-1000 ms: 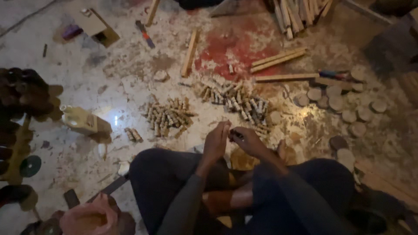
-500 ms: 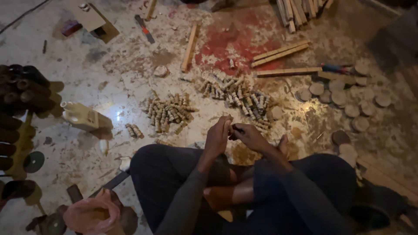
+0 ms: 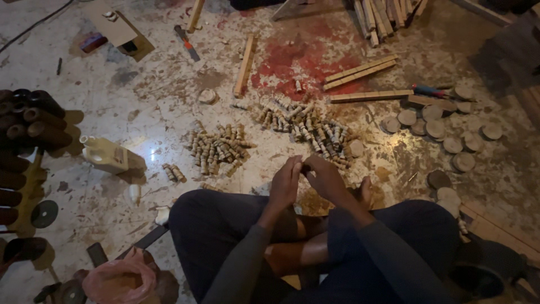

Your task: The person sits on the floor and repeatedly picks up small wooden pieces, joining them by hand. They place the assembled pieces into a growing pile on the floor. Another person works with longer wooden planks in the background.

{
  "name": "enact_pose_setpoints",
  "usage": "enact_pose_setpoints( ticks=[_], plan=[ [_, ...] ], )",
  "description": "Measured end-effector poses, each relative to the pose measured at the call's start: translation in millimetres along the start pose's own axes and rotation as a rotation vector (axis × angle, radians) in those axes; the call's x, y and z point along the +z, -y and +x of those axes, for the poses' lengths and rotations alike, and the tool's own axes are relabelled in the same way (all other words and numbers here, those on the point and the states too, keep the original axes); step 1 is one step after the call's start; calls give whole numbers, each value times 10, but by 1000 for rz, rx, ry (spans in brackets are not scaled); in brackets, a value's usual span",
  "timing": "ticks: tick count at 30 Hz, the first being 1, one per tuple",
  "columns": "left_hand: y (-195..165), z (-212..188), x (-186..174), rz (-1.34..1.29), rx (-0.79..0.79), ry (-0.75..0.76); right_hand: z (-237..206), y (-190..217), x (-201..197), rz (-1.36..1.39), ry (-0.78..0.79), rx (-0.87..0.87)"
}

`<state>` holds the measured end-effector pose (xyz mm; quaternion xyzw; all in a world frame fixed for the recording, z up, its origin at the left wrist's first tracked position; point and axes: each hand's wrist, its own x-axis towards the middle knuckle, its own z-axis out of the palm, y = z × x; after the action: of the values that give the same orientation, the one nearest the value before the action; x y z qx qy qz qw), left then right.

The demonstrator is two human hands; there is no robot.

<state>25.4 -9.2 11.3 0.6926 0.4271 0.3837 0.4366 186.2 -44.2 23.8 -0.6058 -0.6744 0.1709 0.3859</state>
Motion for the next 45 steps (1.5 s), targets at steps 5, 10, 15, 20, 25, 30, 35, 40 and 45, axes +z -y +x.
enact_pose_setpoints(
  ticks=[5, 10, 15, 20, 25, 30, 35, 40, 45],
  plan=[
    [-182, 6, -137, 86, 52, 57, -17, -169, 115, 221, 141, 147],
    [-146, 36, -170, 108, -2, 61, -41, -336, 227, 376, 192, 232],
    [-61, 52, -143, 86, 26, 20, -7, -412, 262, 642, 272, 360],
    [-86, 13, -163, 199, 146, 56, -17, -403, 246, 789, 310, 507],
    [-246, -22, -201, 242, 28, 175, 0, -397, 236, 826, 256, 593],
    [-625, 180, -368, 384, 142, -32, 32, -435, 178, 870, 84, 625],
    [-1401, 686, -943, 359, 577, -467, 15, -435, 146, 610, 101, 552],
    [-2410, 1044, -1301, 215, 1020, -786, 25, -395, 178, 657, 141, 569],
    [-2852, 1220, -1333, 65, 1209, -931, 45, -379, 148, 694, 163, 570]
  ],
)
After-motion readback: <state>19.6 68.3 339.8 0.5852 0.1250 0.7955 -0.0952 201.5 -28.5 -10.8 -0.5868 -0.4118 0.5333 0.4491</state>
